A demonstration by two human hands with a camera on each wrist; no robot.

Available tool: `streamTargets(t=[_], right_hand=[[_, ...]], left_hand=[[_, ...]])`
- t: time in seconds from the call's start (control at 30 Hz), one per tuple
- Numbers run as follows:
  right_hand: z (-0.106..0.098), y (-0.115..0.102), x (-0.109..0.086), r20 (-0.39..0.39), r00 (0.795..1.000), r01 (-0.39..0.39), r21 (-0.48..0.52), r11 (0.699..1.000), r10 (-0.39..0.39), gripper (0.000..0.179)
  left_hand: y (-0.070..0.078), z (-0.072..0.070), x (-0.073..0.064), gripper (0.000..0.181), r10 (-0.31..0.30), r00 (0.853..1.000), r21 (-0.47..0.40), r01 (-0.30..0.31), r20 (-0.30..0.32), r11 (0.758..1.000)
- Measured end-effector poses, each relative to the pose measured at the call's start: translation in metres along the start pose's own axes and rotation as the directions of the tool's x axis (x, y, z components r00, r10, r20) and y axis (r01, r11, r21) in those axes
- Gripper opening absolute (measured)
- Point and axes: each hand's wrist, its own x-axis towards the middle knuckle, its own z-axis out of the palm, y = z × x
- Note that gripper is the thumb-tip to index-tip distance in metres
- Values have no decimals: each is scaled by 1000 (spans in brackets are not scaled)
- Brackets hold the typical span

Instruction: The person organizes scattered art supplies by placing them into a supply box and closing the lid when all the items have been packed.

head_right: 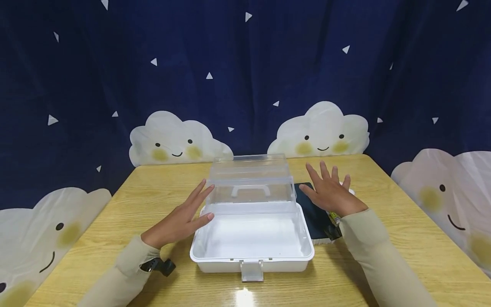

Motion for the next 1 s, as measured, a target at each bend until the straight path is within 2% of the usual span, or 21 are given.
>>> streamTargets(t=[0.43, 0.6, 0.8, 1.0], right_hand=[[1, -1, -1, 15, 1000, -17, -9, 1000, 17, 83], [0, -1, -1, 15, 1000, -12, -21, 1000, 12, 82], [-1, -1, -2, 13, 1000, 4, -30, 1000, -4, 82], [0, -1, -2, 22, 1000, 5, -31, 1000, -4, 84]], left_hand=[[-9, 14, -11, 79, 90, 996, -38, -89, 25, 995], [-12, 18, -12, 75, 140, 990, 1, -140, 33, 990], [-13, 19, -12, 57, 196, 980, 71, -194, -24, 978], [-15, 22, -10, 43, 226, 971, 90, -218, -80, 972]])
